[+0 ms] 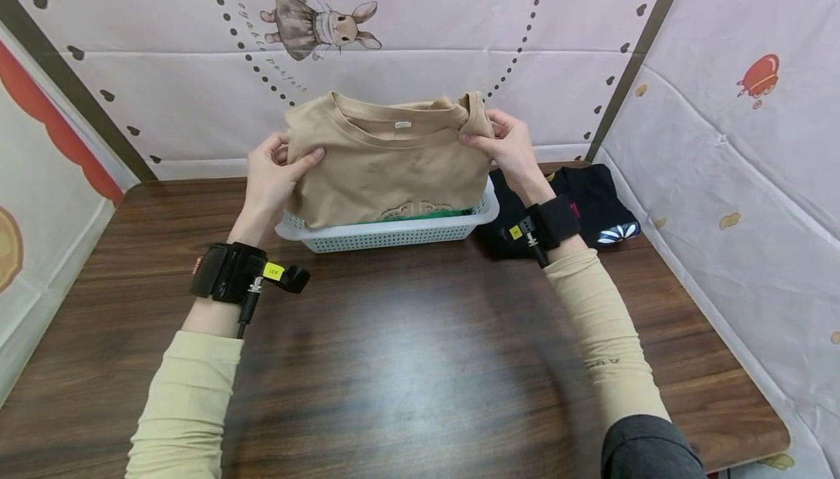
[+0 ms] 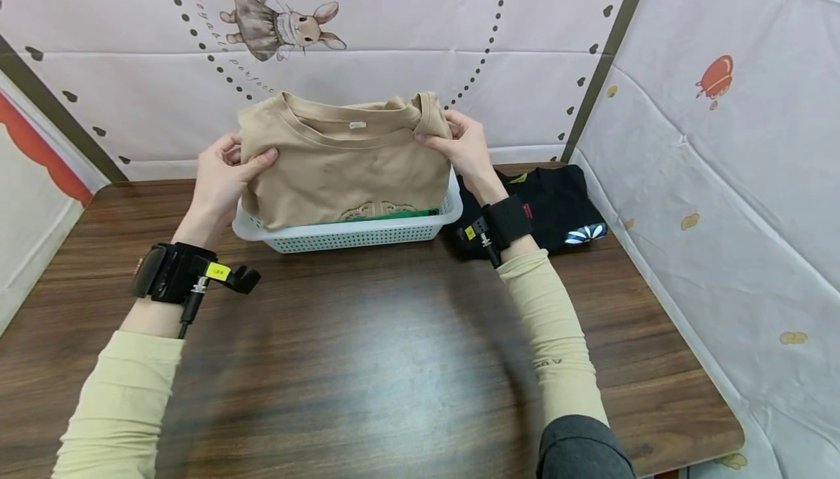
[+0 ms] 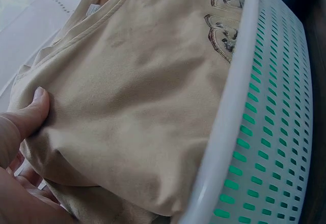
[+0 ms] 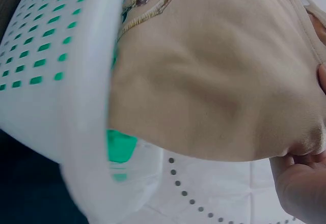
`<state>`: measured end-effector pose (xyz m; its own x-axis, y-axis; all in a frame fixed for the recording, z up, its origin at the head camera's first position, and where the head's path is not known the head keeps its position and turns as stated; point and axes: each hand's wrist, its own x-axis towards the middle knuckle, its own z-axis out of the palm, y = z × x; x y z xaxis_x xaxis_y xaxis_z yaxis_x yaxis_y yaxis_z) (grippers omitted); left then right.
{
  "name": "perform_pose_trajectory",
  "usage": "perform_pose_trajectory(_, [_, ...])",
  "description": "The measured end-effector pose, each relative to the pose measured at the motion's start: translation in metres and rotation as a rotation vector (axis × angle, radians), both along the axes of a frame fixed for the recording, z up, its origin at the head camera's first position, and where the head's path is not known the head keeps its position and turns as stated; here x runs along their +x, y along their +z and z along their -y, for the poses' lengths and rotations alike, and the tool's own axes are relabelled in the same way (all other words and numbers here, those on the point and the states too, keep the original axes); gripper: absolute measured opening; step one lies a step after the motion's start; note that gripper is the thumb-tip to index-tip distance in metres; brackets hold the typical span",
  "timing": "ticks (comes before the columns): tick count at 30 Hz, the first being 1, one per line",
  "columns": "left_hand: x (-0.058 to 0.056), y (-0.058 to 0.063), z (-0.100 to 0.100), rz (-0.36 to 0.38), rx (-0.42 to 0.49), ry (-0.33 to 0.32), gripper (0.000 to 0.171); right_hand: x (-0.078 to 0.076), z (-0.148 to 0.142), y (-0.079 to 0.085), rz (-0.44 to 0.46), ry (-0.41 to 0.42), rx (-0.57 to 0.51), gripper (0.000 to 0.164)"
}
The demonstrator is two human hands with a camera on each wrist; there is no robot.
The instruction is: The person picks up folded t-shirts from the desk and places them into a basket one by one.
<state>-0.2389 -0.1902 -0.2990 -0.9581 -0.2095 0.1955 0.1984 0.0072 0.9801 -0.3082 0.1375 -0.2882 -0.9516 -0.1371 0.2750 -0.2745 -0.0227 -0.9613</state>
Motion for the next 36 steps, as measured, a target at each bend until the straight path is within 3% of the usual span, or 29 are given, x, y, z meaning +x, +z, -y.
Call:
perform_pose_trajectory(9, [-0.009,-0.011,-0.002,-0.001,0.060,-0.027,0.021,-0.006,0.001,-0.012,0.004,-0.025,-0.025,0.032])
perform_pose_trajectory(12, [-0.012,-0.017,-0.001,0.017,0.037,-0.011,0.021,-0.008,0.003,-0.015,0.008,-0.039,-0.013,0.031])
perform_pose_trajectory(15, [-0.014,-0.023,0.000,0.048,-0.061,0.037,0.020,-0.009,0.005,-0.020,0.014,-0.039,0.016,0.031])
perform_pose_trajectory(19, [-0.016,-0.032,0.003,0.110,-0.260,0.112,0.019,-0.013,0.009,-0.030,0.022,-0.034,0.059,0.033])
perform_pose_trajectory(24, [-0.017,-0.040,0.005,0.161,-0.429,0.163,0.039,-0.016,0.012,-0.041,0.043,-0.035,0.079,0.033])
perform_pose_trajectory(27, [-0.017,-0.044,0.006,0.158,-0.524,0.177,0.042,-0.018,0.014,-0.048,0.038,-0.026,0.097,0.034])
perform_pose_trajectory(31, [-0.019,-0.047,0.006,0.134,-0.601,0.180,0.039,-0.021,0.016,-0.055,0.013,-0.023,0.114,0.037])
perform_pose_trajectory(36, [-0.020,-0.049,0.003,0.122,-0.631,0.167,0.039,-0.023,0.018,-0.061,0.006,-0.034,0.188,0.038])
